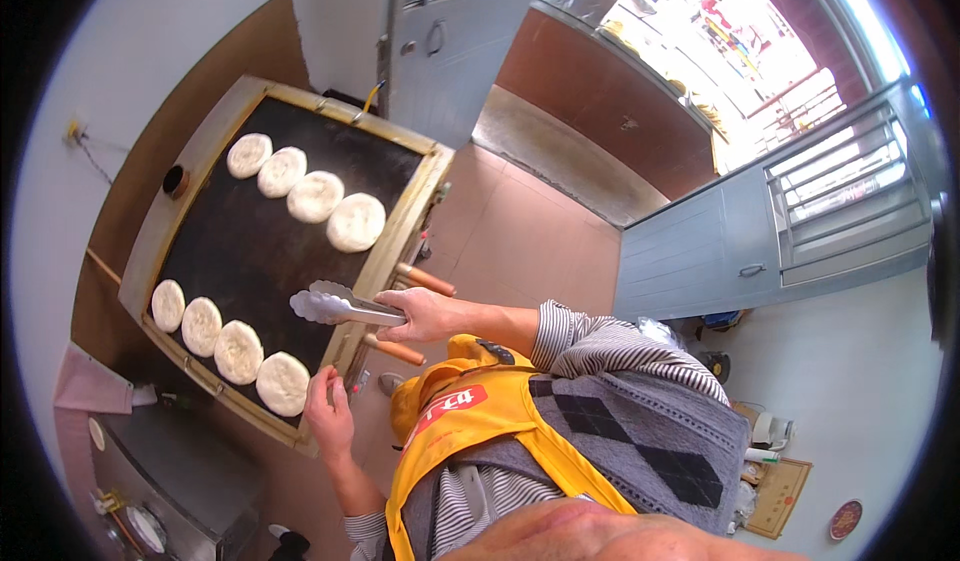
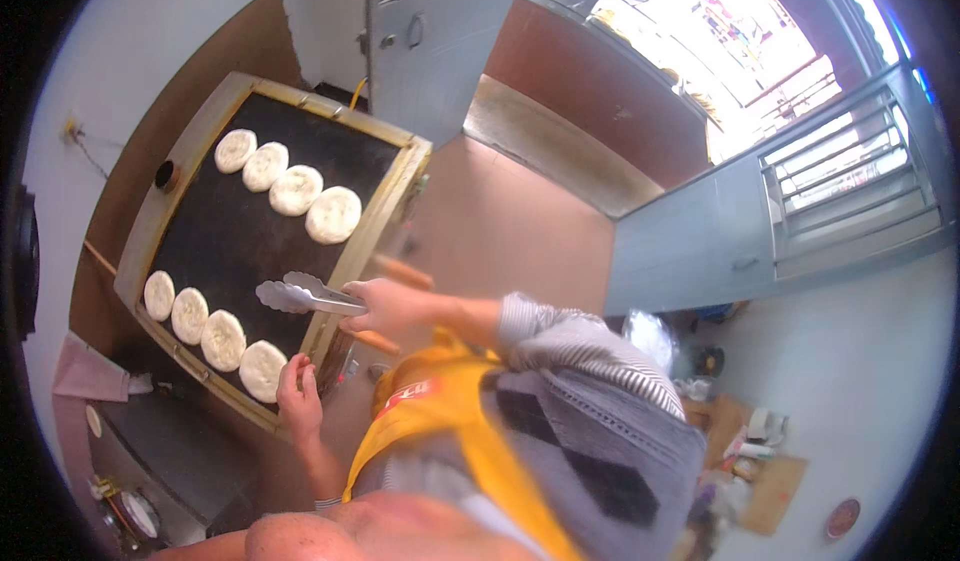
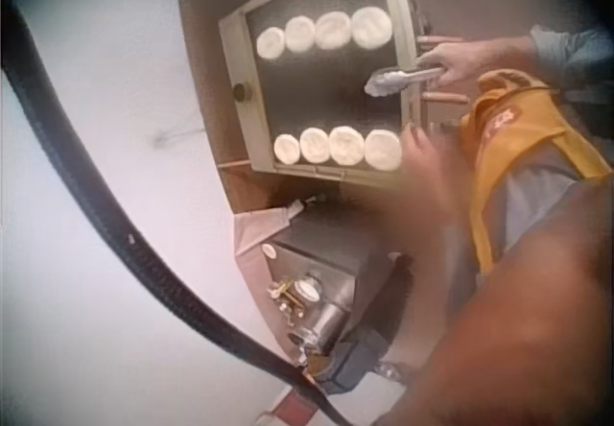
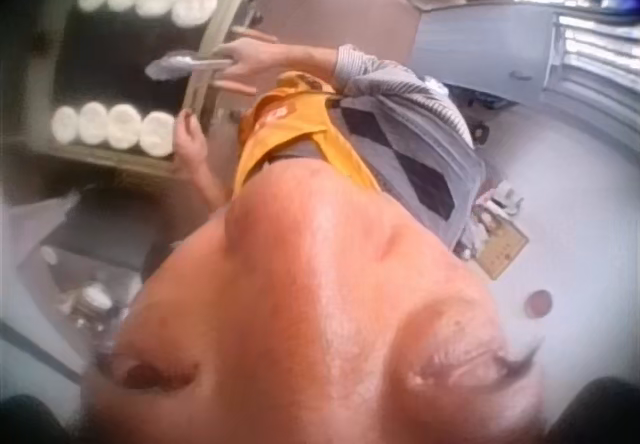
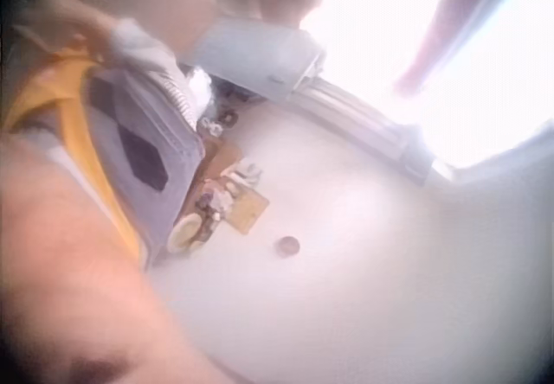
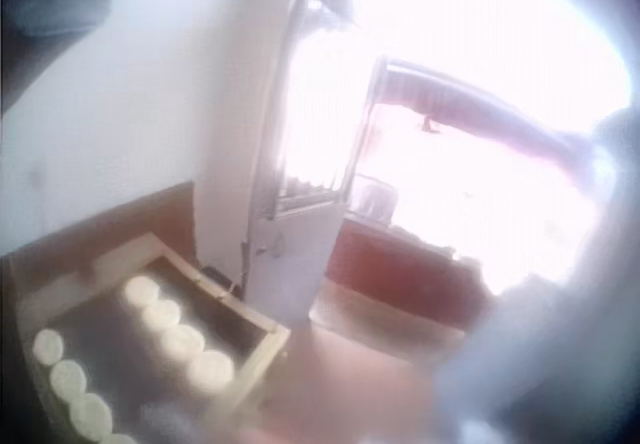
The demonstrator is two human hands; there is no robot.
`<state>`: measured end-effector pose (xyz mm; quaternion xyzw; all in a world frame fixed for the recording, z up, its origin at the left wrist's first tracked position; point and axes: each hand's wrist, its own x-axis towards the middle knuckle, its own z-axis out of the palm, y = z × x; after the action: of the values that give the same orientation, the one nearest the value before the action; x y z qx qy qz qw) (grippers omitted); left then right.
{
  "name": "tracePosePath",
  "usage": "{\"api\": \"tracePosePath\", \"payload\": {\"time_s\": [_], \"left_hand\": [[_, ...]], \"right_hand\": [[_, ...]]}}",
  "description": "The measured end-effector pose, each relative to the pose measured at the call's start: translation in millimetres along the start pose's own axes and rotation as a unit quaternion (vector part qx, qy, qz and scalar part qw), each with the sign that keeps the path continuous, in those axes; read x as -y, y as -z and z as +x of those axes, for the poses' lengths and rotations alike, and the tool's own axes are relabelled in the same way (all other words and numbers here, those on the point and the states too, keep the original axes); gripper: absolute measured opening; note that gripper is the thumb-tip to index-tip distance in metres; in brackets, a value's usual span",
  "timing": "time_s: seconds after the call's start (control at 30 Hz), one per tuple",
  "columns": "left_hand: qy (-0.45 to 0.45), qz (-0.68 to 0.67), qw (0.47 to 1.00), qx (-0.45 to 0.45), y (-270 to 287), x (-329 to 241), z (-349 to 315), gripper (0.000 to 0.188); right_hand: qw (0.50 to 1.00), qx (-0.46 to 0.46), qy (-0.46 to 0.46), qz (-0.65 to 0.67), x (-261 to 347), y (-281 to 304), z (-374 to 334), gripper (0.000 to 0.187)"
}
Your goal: The person uses tongs to transfer cooked flatbreads from a warming container to a display tray, then moves to a griddle to flip and arrange raw and cooked flatbreads. The person also places additional raw dough onto the griddle and organizes the cooked items on a rack.
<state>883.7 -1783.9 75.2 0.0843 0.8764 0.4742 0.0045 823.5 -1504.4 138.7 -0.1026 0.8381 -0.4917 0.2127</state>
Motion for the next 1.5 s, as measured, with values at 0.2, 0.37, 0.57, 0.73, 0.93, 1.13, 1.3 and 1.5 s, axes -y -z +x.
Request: {"api": "tracePosePath", "payload": {"time_s": [0.2, 0.37, 0.57, 0.73, 0.93, 1.13, 1.3, 1.5], "left_hand": [[-0.019, -0.012, 0.999, 0.040, -93.1, -74.5, 6.4, 0.024], [-0.030, 0.006, 0.998, 0.047, -144.8, -120.9, 16.3, 0.026], [0.009, 0.015, 0.999, 0.036, -163.4, -145.4, 36.2, 0.024], [0.039, 0.062, 0.997, -0.018, -167.4, -139.5, 62.3, 0.027], [0.079, 0.131, 0.982, -0.109, -197.1, -89.6, 133.6, 0.034], [0.086, 0.195, 0.962, -0.173, -215.7, -60.9, 199.1, 0.047], [0.068, 0.235, 0.955, -0.168, -228.4, -45.5, 226.8, 0.056], [0.074, 0.240, 0.956, -0.149, -234.0, -35.2, 232.0, 0.062]], "right_hand": [[0.999, -0.024, -0.017, -0.028, -67.8, 83.8, -66.9, 0.049], [0.996, -0.040, -0.017, -0.072, -121.9, 124.1, -93.6, 0.049], [0.996, -0.059, -0.036, 0.051, -155.5, 162.7, -103.1, 0.043], [0.999, -0.037, -0.025, -0.006, -159.7, 184.7, -60.9, 0.044], [0.993, -0.008, 0.047, -0.104, -170.8, 211.0, 17.5, 0.043], [0.978, 0.045, 0.051, -0.196, -166.8, 226.9, 93.4, 0.041], [0.980, 0.101, 0.061, -0.160, -170.9, 224.5, 127.4, 0.042], [0.968, 0.202, 0.037, -0.148, -144.9, 222.9, 143.5, 0.042]]}}
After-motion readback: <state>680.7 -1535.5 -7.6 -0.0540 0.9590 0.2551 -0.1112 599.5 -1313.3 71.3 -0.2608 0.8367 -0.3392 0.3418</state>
